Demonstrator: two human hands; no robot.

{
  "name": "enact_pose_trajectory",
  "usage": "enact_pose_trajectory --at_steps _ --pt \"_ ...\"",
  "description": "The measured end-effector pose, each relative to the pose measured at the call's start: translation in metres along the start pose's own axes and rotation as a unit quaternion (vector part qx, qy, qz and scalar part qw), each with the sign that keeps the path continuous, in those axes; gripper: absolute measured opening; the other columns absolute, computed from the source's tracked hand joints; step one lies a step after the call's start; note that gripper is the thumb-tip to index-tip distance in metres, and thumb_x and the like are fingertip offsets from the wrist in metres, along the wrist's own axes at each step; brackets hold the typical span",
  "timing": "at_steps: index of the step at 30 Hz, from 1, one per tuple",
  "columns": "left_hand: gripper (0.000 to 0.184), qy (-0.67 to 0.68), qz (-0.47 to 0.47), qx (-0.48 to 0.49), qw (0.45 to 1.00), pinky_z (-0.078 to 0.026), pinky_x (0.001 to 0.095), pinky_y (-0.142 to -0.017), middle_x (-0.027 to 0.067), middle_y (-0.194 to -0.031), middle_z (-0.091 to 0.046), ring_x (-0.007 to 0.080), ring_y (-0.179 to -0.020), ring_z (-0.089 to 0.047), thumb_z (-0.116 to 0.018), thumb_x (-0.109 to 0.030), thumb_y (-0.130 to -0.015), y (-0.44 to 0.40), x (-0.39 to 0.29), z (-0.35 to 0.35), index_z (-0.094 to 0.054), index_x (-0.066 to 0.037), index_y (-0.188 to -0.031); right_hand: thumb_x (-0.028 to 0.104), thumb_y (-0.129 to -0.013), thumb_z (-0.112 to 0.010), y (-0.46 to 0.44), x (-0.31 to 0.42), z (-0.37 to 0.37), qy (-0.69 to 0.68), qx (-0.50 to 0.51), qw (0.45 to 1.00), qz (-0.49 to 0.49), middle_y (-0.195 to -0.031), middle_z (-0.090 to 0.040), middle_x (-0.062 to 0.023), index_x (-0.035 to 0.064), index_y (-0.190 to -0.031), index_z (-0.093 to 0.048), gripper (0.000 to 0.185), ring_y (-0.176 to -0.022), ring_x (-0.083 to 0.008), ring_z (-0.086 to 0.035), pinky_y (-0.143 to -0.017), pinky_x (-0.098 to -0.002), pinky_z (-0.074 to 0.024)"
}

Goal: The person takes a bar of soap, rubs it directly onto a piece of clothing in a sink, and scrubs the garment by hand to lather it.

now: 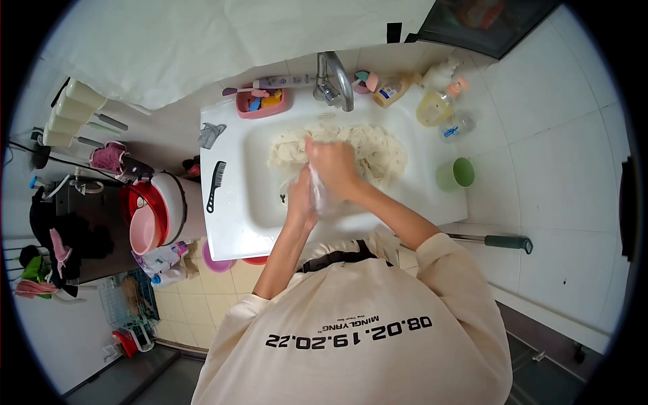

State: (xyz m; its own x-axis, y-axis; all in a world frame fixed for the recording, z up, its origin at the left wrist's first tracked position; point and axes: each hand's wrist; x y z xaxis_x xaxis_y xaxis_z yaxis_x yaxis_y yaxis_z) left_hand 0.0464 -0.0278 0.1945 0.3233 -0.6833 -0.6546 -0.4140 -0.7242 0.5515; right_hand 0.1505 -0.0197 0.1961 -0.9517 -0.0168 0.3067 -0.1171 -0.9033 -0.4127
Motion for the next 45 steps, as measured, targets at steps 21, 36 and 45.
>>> enact_pose_trajectory --at_steps 21,36,45 --pt "0.038 0.035 0.043 0.118 0.992 -0.045 0.025 -0.066 0.0052 -0.093 -0.054 0.0105 -0.081 -0.053 -0.041 -0.036 -0.086 -0.006 -0.03 0.011 -0.045 -0.004 -0.106 0.028 -0.08 -0.051 -0.014 -0.01 0.005 -0.186 0.025 0.973 -0.133 -0.04 -0.04 -0.0104 0.0011 -0.055 -0.054 0.037 -0.04 -0.0149 -0.047 -0.041 -0.0307 -0.0371" --pt "0.023 -0.414 -0.231 0.044 0.879 -0.038 0.0264 -0.065 0.0038 -0.077 -0.049 0.0119 -0.072 -0.044 -0.042 -0.027 -0.087 0.001 -0.037 0.021 -0.045 -0.005 -0.084 0.029 -0.077 -0.056 0.001 -0.008 0.036 -0.42 0.212 0.873 -0.13 -0.064 -0.056 -0.0103 -0.0005 -0.078 -0.058 0.03 -0.055 -0.0146 -0.049 -0.056 -0.0265 -0.0413" --pt "0.04 0.0 -0.033 0.007 0.999 -0.043 0.0245 -0.057 0.0013 -0.079 -0.05 0.0115 -0.07 -0.051 -0.048 -0.044 -0.08 -0.01 -0.02 -0.003 -0.05 -0.006 -0.094 0.028 -0.077 -0.05 0.008 0.04 0.013 -0.025 -0.021 0.999 0.011 -0.048 -0.052 -0.0106 0.0067 -0.056 -0.051 0.029 -0.036 -0.022 -0.051 -0.036 -0.0314 -0.041"
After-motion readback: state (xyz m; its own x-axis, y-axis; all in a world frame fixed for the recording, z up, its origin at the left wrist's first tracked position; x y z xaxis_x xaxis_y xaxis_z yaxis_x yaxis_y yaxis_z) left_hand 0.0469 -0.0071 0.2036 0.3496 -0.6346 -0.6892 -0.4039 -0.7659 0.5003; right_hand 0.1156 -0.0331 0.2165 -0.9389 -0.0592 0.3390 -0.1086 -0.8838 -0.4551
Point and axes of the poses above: each hand's wrist, its own y-axis away from the middle knuckle, its own z-axis out of the back of the hand, x = y × z
